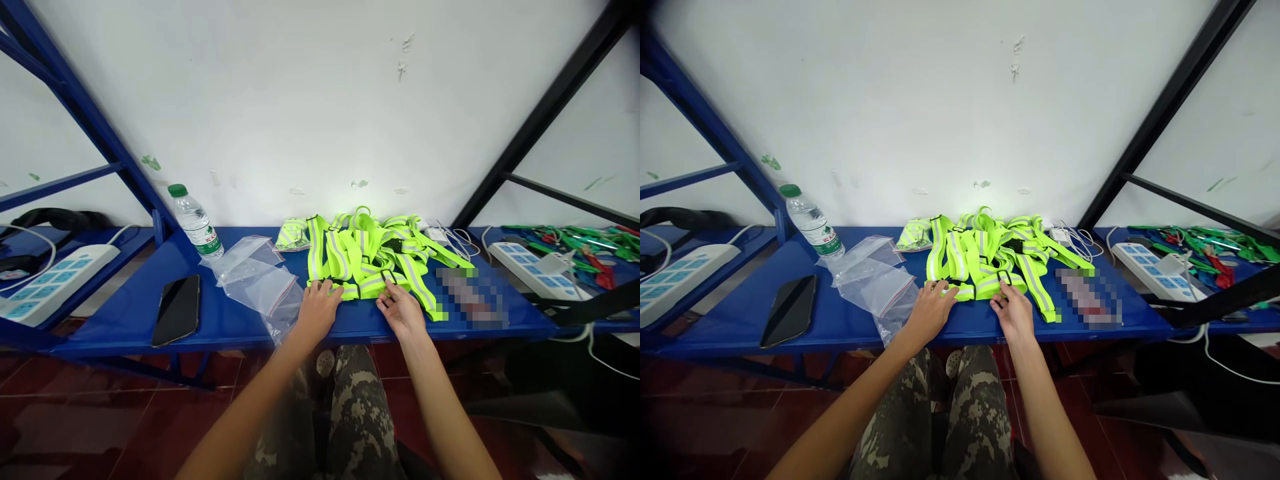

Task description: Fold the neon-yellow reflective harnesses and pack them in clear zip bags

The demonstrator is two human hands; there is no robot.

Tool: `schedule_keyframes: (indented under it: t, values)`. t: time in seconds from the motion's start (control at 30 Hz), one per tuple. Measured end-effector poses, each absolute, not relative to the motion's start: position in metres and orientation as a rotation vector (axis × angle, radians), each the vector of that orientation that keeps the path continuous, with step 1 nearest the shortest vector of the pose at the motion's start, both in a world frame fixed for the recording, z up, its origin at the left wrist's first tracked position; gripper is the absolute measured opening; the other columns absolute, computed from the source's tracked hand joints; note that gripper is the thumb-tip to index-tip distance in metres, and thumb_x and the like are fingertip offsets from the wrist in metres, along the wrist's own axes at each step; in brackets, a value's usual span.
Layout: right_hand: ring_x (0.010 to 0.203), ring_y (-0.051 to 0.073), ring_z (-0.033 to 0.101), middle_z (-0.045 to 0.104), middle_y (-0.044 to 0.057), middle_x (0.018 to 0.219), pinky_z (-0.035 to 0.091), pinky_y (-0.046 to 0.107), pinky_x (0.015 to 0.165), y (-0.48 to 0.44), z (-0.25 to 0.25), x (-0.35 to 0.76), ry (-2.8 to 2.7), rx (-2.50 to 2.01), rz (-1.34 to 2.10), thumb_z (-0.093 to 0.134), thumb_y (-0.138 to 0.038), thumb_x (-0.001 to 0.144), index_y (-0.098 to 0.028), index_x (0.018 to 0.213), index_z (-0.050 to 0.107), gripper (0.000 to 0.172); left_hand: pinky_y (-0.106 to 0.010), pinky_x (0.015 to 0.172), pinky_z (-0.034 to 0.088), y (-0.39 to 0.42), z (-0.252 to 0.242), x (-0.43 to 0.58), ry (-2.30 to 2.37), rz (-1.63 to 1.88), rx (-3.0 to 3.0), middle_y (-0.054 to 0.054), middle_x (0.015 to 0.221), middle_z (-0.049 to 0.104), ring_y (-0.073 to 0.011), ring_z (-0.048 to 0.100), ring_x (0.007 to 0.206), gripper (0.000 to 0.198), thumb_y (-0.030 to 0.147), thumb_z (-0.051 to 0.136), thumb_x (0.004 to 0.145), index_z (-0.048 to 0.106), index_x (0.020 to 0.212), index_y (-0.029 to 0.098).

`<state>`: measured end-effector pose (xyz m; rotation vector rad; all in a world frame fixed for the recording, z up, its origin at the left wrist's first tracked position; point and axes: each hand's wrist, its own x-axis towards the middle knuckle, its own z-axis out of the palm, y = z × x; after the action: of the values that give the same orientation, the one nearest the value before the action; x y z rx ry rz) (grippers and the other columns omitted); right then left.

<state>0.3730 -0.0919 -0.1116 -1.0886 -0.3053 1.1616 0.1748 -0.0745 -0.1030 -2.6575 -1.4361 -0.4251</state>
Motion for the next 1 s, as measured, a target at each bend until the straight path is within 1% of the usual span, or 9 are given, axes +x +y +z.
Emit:
schedule_keyframes:
  t: [0.07,0.17,0.23,0.3,0.37,0.53,0.7,0.83,1.0]
  values:
    - [0.055,0.011,0.048,0.047,-0.004,0.064,0.051,0.029,0.054,-0.094,-0.111,0.369,-0.502,-1.219,0.922,0.083,-0.036,0.065,-0.018,0.076,0.060,0.032,-0.042,0.085,0.045,-0.075,-0.103,0.175,-1.446,-0.423,-2.664,-0.011,0.118,0.058,-0.0288,0.049,0.107,0.031,0.030,0.040,0.098,0.060,0.122,0.025]
    - [0.065,0.017,0.049,0.047,0.000,0.070,0.051,0.038,0.067,-0.101,-0.109,0.359,-0.875,-1.417,0.336,0.075,-0.044,0.074,-0.017,0.076,0.066,0.029,-0.042,0.085,0.045,-0.075,-0.104,0.176,-1.464,-0.442,-2.658,-0.011,0.118,0.059,-0.0289,0.049,0.107,0.030,0.030,0.042,0.098,0.061,0.121,0.025]
    - [0.087,0.025,0.055,0.053,0.009,0.088,0.049,0.048,0.084,-0.106,-0.107,0.352,-1.040,-1.466,-0.051,0.072,-0.041,0.079,-0.017,0.080,0.070,0.024,-0.042,0.086,0.045,-0.075,-0.104,0.176,-1.470,-0.459,-2.650,-0.011,0.118,0.059,-0.0287,0.048,0.108,0.030,0.030,0.043,0.097,0.060,0.121,0.025]
    - [0.115,0.033,0.049,0.052,0.017,0.114,0.042,0.055,0.098,-0.109,-0.104,0.345,-1.101,-1.459,-0.266,0.070,-0.037,0.082,-0.017,0.084,0.072,0.020,-0.042,0.085,0.045,-0.076,-0.104,0.176,-1.473,-0.461,-2.645,-0.010,0.117,0.059,-0.0285,0.049,0.107,0.029,0.031,0.044,0.097,0.060,0.121,0.025]
    - [0.126,0.035,0.046,0.050,0.019,0.128,0.041,0.056,0.103,-0.109,-0.102,0.341,-1.147,-1.422,-0.274,0.066,-0.035,0.086,-0.017,0.089,0.071,0.019,-0.042,0.085,0.045,-0.076,-0.104,0.176,-1.475,-0.450,-2.645,-0.010,0.116,0.059,-0.0284,0.049,0.106,0.029,0.031,0.044,0.097,0.060,0.120,0.025]
    - [0.097,0.025,0.067,0.070,0.012,0.099,0.053,0.044,0.093,-0.102,-0.101,0.326,-1.408,-1.293,-0.139,0.053,-0.025,0.094,-0.020,0.101,0.067,0.017,-0.042,0.086,0.045,-0.077,-0.105,0.178,-1.484,-0.473,-2.632,-0.010,0.116,0.059,-0.0277,0.050,0.106,0.028,0.030,0.045,0.097,0.059,0.121,0.026]
    - [0.101,0.023,0.068,0.072,0.013,0.107,0.056,0.037,0.089,-0.092,-0.105,0.304,-1.802,-1.186,-0.096,0.045,-0.015,0.096,-0.018,0.112,0.063,0.025,-0.044,0.087,0.047,-0.073,-0.105,0.173,-1.527,-0.546,-2.713,-0.013,0.113,0.061,-0.0288,0.053,0.105,0.023,0.023,0.048,0.093,0.062,0.109,0.017]
    - [0.102,0.023,0.066,0.071,0.011,0.108,0.055,0.038,0.092,-0.081,-0.113,0.301,-1.914,-1.154,0.011,0.043,-0.010,0.094,-0.019,0.106,0.067,0.028,-0.040,0.093,0.048,-0.066,-0.099,0.156,-1.615,-0.927,-2.902,-0.009,0.103,0.066,-0.0238,0.058,0.101,0.016,0.018,0.060,0.083,0.062,0.099,0.016]
    - [0.100,0.023,0.065,0.070,0.011,0.104,0.056,0.038,0.089,-0.074,-0.121,0.308,-2.052,-1.089,0.129,0.048,-0.005,0.088,-0.018,0.096,0.070,0.027,-0.033,0.083,0.054,-0.059,-0.091,0.137,-1.754,-1.344,-2.944,-0.005,0.097,0.061,-0.0168,0.060,0.089,0.017,0.021,0.065,0.078,0.052,0.088,0.019]
